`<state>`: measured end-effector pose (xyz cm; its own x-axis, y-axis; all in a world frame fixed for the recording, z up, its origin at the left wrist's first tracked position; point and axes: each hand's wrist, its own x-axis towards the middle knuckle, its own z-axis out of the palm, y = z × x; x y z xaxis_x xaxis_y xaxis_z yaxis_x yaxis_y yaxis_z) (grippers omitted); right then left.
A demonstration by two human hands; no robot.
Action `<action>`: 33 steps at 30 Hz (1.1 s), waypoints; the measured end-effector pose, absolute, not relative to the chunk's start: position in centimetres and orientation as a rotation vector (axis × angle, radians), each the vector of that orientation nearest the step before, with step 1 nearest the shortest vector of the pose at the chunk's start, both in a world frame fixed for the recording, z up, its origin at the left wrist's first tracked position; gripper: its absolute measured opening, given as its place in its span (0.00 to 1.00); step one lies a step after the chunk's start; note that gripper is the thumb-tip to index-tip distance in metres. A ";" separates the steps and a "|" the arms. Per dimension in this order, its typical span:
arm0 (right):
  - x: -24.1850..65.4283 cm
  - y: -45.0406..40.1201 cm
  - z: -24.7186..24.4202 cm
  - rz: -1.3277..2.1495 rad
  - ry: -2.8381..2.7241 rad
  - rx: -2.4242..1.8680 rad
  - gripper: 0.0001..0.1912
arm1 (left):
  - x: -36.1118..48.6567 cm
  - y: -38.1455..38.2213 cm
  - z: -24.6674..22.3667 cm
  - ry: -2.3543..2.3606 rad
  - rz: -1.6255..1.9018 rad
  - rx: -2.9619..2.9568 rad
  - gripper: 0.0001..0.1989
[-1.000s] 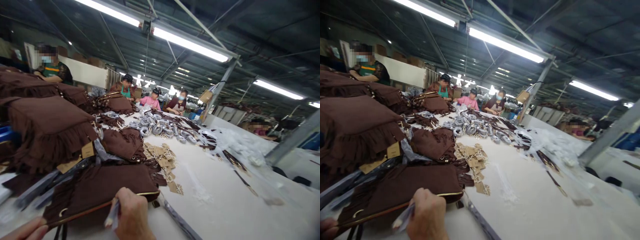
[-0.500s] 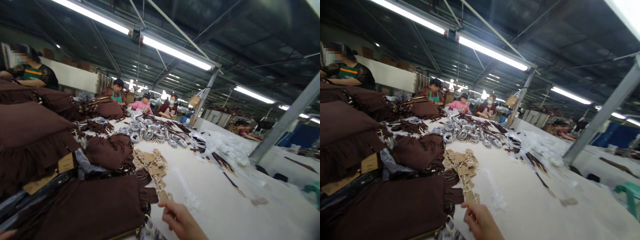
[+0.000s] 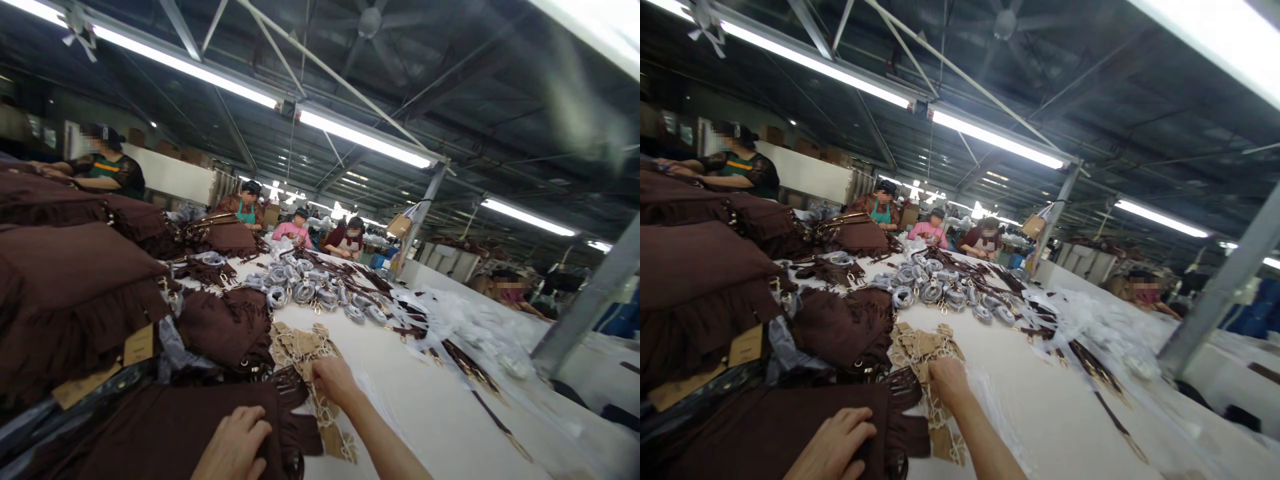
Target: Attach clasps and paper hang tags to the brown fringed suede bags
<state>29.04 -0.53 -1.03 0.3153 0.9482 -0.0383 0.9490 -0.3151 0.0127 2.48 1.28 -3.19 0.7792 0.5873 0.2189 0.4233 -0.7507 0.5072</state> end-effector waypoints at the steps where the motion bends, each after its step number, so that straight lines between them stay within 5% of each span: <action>1: 29.3 -0.5 -1.1 -0.048 1.831 2.497 0.08 | 2.3 1.5 -3.1 0.757 0.497 2.510 0.21; 7: 30.8 0.1 -0.8 -0.198 1.817 2.435 0.17 | 1.9 1.8 -2.3 0.730 0.472 2.457 0.19; 20: 30.6 -1.4 5.1 -0.637 1.979 2.500 0.07 | 2.0 2.4 -1.1 0.645 0.492 2.299 0.17; 28: 28.6 -5.3 13.7 -1.020 2.328 2.508 0.09 | 10.1 3.1 2.0 0.413 0.660 1.525 0.44; 33: 27.3 -7.0 15.6 -1.107 2.380 2.493 0.09 | 11.2 2.3 1.7 0.290 0.443 1.240 0.37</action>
<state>27.34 -6.99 15.58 0.0075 0.9954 -0.0952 0.7139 -0.0720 -0.6965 11.21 2.35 1.65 0.8799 0.4745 0.0254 -0.1661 0.2572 0.9520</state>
